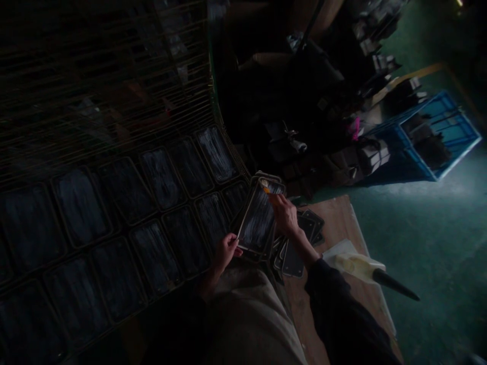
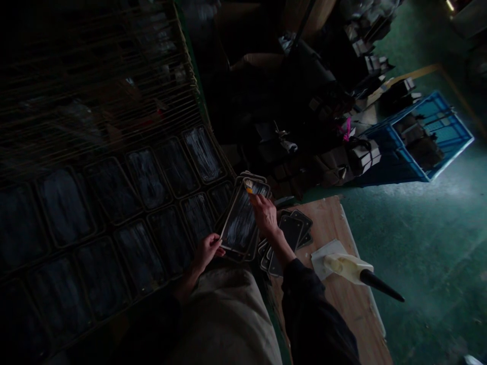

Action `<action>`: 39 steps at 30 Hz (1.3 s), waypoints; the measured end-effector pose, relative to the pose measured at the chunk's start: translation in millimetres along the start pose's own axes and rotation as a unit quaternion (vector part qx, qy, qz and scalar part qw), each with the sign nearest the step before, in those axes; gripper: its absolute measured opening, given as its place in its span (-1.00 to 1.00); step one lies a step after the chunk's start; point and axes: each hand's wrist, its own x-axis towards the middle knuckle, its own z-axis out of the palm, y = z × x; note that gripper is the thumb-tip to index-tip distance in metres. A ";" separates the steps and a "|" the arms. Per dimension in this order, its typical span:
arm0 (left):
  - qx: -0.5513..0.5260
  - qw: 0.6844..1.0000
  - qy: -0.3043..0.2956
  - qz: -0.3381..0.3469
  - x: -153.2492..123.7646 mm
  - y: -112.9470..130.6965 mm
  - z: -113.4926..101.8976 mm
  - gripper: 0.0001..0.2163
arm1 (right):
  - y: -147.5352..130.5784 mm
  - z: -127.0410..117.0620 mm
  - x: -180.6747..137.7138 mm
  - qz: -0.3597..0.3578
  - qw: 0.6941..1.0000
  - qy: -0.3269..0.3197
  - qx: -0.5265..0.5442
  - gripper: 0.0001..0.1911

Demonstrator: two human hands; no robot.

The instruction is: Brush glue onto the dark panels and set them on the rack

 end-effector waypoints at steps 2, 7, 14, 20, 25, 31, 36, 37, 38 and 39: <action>0.000 1.000 0.004 -0.003 -0.2 -0.4 1.5 -0.66 | -4.7 4.0 -16.6 -0.020 0.999 -0.035 -0.005 -0.66; 0.000 1.000 0.014 -0.010 -1.3 -2.7 3.1 -0.68 | -28.6 12.7 -78.6 -0.078 0.989 -0.121 0.034 -0.69; -0.029 0.999 0.009 -0.031 -1.5 -6.0 1.2 -0.66 | -38.2 1.4 -97.7 0.029 0.969 -0.114 0.216 -0.73; -0.031 0.999 0.018 -0.037 -0.1 -7.1 0.6 -0.66 | -38.6 13.0 -90.7 0.017 0.983 -0.094 0.154 -0.72; -0.050 0.998 0.007 -0.034 2.3 -13.0 -1.3 -0.67 | -60.6 24.2 -139.3 0.029 0.966 -0.164 0.198 -0.71; -0.011 0.999 0.006 -0.040 0.8 -11.4 0.9 -0.72 | -20.1 12.3 -127.1 0.109 0.945 -0.127 0.280 -0.73; 0.029 0.999 0.013 -0.021 -1.5 -5.6 4.2 -0.72 | 16.3 -17.1 -87.5 0.127 0.968 -0.025 0.215 -0.72; 0.030 0.999 0.015 -0.014 -1.2 -5.8 4.3 -0.70 | 15.2 -21.6 -86.9 0.123 0.970 -0.012 0.207 -0.72; 0.030 0.999 0.017 -0.011 -0.8 -6.3 4.2 -0.69 | 11.6 -24.5 -89.4 0.113 0.972 -0.016 0.208 -0.72; 0.029 0.999 0.017 -0.012 -0.1 -7.1 3.9 -0.69 | 6.4 -25.3 -94.3 0.098 0.971 -0.040 0.215 -0.72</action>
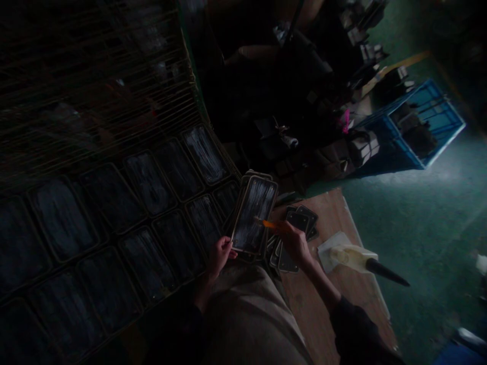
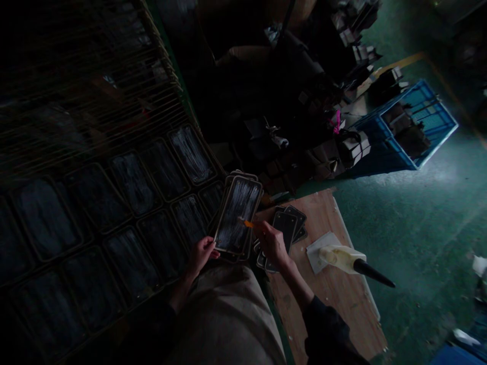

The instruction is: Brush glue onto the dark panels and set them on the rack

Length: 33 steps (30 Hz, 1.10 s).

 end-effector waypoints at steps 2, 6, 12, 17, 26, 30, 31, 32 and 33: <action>-0.002 1.000 -0.001 -0.009 1.4 -1.5 -0.5 -0.68 | -4.5 8.2 -13.9 -0.017 0.996 -0.089 0.012 -0.73; 0.009 1.000 -0.017 -0.020 2.6 -1.5 -0.5 -0.69 | 7.7 16.5 -16.3 -0.025 0.989 -0.144 0.017 -0.72; 0.023 1.000 -0.011 0.005 2.6 -0.2 2.4 -0.66 | 16.8 -24.6 53.2 -0.066 0.996 0.061 -0.007 -0.72; -0.005 1.000 -0.004 0.011 4.1 -6.9 4.7 -0.64 | 5.1 -28.8 90.8 -0.140 0.985 0.068 -0.069 -0.70; -0.037 0.999 0.009 -0.004 3.4 -11.8 7.9 -0.67 | 28.9 -38.2 78.0 -0.066 0.990 0.074 -0.096 -0.68; -0.041 0.999 -0.001 -0.010 0.8 -6.7 6.9 -0.64 | 21.3 -31.9 50.8 -0.076 0.993 0.039 -0.085 -0.69; -0.036 0.999 -0.003 -0.012 -0.2 -4.4 6.8 -0.64 | 19.2 -27.0 42.8 -0.080 0.993 0.024 -0.080 -0.69; -0.030 0.999 -0.005 -0.012 -1.4 -1.9 6.6 -0.64 | 17.4 -21.8 34.5 -0.080 0.994 0.009 -0.075 -0.69; -0.024 1.000 -0.006 -0.010 -2.7 0.6 6.5 -0.64 | 15.8 -16.8 25.9 -0.075 0.995 -0.006 -0.068 -0.70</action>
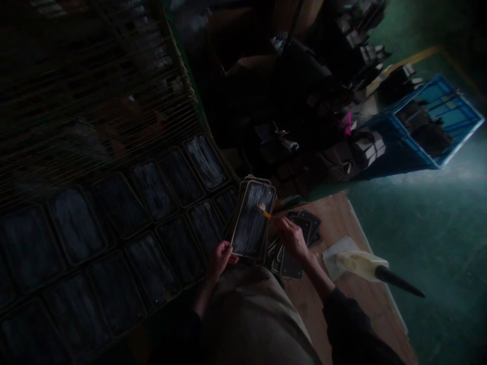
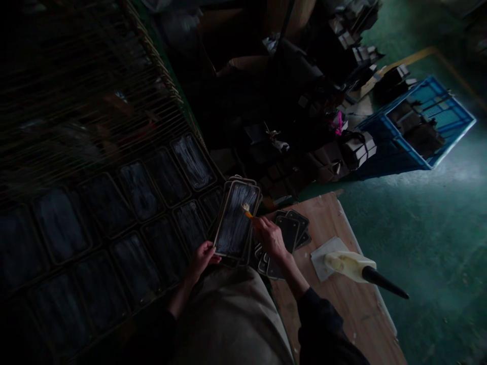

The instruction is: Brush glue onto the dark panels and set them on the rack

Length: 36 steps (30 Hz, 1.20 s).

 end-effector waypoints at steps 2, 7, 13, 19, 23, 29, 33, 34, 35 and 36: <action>0.007 1.000 -0.003 0.004 -2.5 3.9 -0.3 -0.65 | -5.8 6.5 -15.9 0.019 0.999 -0.031 0.019 -0.72; -0.004 1.000 -0.003 -0.005 -4.5 4.3 -2.4 -0.67 | -12.7 3.7 -41.8 0.078 0.991 -0.069 0.080 -0.74; -0.021 1.000 -0.012 -0.013 -8.8 5.0 0.4 -0.65 | -21.5 22.1 -69.2 0.099 0.991 -0.017 0.087 -0.73; -0.073 0.997 -0.023 -0.017 -19.1 9.4 -1.3 -0.65 | -38.2 50.2 -115.1 0.131 0.987 -0.059 0.077 -0.74; -0.079 0.996 -0.041 -0.030 -16.6 6.4 -7.6 -0.64 | -44.6 40.7 -113.0 0.189 0.974 -0.026 0.124 -0.72; -0.065 0.995 -0.062 -0.035 -11.4 2.9 -11.0 -0.63 | -45.4 47.5 -98.9 0.189 0.976 0.073 0.076 -0.71; -0.086 0.993 -0.074 -0.036 -15.6 5.4 -13.5 -0.64 | -55.9 52.3 -110.6 0.219 0.972 0.035 0.083 -0.70; -0.087 0.992 -0.081 -0.038 -17.9 7.9 -14.5 -0.64 | -58.5 48.5 -112.7 0.235 0.966 0.043 0.098 -0.70; -0.089 0.991 -0.092 -0.041 -20.7 11.3 -15.6 -0.64 | -60.2 43.1 -113.6 0.252 0.959 0.066 0.110 -0.70; -0.095 0.989 -0.102 -0.045 -23.8 15.8 -16.5 -0.64 | -60.9 37.0 -113.3 0.265 0.951 0.101 0.120 -0.69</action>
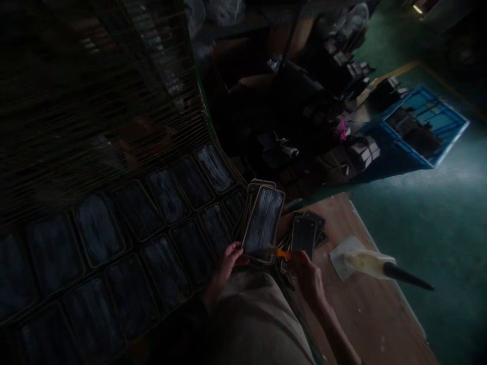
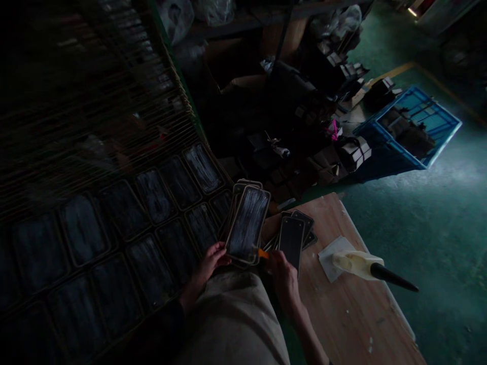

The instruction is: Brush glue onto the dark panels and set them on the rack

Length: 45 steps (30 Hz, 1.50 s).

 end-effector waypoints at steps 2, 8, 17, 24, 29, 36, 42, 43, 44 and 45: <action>-0.030 0.999 -0.017 -0.010 -7.3 11.0 2.9 -0.62 | -2.6 -9.4 5.7 -0.008 0.996 0.076 0.042 -0.65; -0.115 0.986 -0.111 0.039 -20.3 60.8 29.7 -0.59 | 21.7 16.2 30.4 -0.073 0.984 0.161 0.016 -0.58; -0.156 0.939 -0.242 0.187 -26.9 148.5 33.7 -0.62 | 42.3 110.9 63.0 -0.158 0.964 0.098 -0.191 -0.64; -0.133 0.944 -0.068 0.295 -57.5 177.7 -93.5 -0.61 | 37.9 117.0 65.2 -0.105 0.961 0.057 -0.249 -0.48; -0.149 0.909 0.073 0.382 -60.2 189.0 -217.6 -0.62 | 37.9 118.1 64.5 -0.070 0.962 0.053 -0.257 -0.45; -0.224 0.883 0.308 0.275 -35.2 142.4 -338.7 -0.58 | 43.4 121.1 66.4 -0.088 0.957 0.067 -0.267 -0.44; -0.183 0.898 0.317 0.243 -21.4 117.4 -359.5 -0.54 | 44.4 126.1 67.3 -0.072 0.952 0.076 -0.288 -0.38; -0.175 0.900 0.317 0.243 -20.4 115.7 -360.1 -0.53 | 44.4 126.8 67.6 -0.067 0.951 0.076 -0.291 -0.38; -0.167 0.900 0.319 0.246 -19.5 114.0 -360.2 -0.53 | 44.4 127.3 67.9 -0.064 0.951 0.076 -0.291 -0.38; -0.160 0.898 0.323 0.253 -18.7 112.4 -360.1 -0.53 | 44.6 127.5 68.2 -0.064 0.952 0.074 -0.289 -0.38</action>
